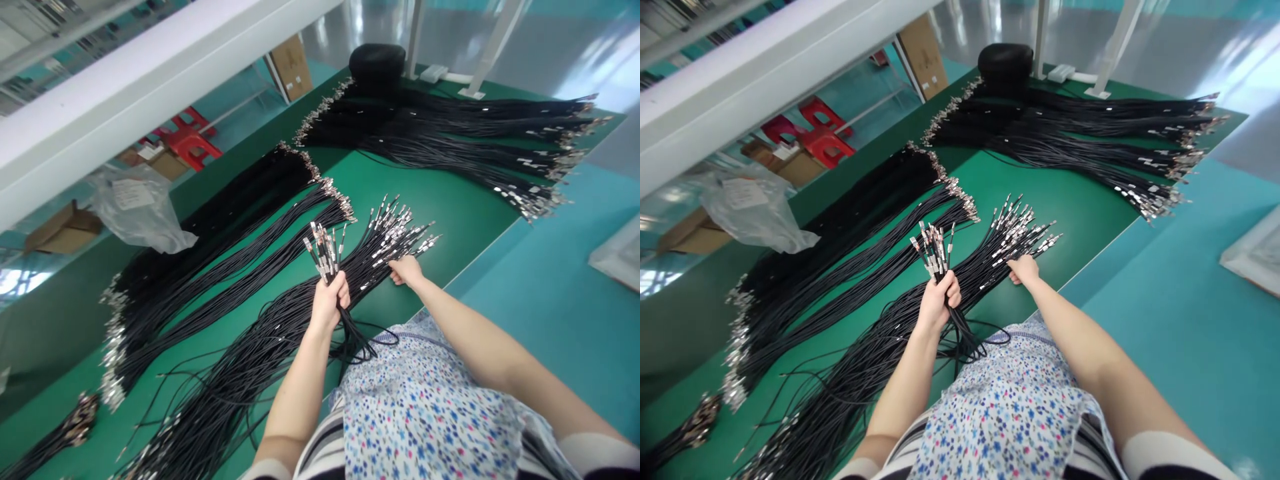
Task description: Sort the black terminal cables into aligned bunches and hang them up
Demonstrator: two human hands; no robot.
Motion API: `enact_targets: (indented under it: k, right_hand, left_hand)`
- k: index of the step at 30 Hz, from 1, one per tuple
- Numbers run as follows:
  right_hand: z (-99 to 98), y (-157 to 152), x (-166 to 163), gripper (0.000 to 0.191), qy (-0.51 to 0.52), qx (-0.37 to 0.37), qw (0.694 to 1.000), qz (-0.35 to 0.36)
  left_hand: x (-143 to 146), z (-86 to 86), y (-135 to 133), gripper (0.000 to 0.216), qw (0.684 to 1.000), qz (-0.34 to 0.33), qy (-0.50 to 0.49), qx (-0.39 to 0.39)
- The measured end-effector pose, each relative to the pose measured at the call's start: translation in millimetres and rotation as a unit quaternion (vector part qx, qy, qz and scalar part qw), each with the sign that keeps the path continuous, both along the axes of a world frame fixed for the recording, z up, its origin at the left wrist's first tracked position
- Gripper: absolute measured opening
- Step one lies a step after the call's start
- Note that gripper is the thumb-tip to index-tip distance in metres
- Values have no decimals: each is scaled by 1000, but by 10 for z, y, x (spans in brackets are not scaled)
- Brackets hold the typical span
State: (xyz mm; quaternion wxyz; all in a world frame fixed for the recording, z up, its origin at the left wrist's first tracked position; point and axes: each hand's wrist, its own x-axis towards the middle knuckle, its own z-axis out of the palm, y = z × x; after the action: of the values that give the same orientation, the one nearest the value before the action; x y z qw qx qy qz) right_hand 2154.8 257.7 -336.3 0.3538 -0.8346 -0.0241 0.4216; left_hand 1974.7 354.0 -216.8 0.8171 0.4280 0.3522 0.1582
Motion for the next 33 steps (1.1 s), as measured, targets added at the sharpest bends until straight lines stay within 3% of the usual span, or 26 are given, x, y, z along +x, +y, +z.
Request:
enact_targets:
  k: [5,10,12,14,17,20,25,33]
  right_hand:
    - [13,38,-143,21,28,18,999,6]
    - [330,-170,-384,26,14,104,994,9]
    - [519,-330,-504,30,-40,173,982,60]
    - [699,-464,-604,32,-84,231,956,162]
    - [906,-525,-691,33,-78,262,914,301]
    - [1023,-421,-738,33,-73,283,899,327]
    - [1052,-190,-839,33,-65,317,885,333]
    - [933,-188,-938,31,-53,243,879,406]
  left_hand:
    - [-5,3,-14,42,1000,-1,-3,3]
    - [-62,-2,35,40,1000,8,-17,7]
    - [-56,-19,46,38,1000,5,-13,14]
    - [-27,-40,36,34,999,-4,-4,32]
    - [26,-63,-14,30,998,-23,7,65]
    - [29,-54,-69,33,995,-66,-3,78]
    - [-56,3,-102,30,991,-95,-21,88]
    - [-52,-66,-27,32,997,21,8,80]
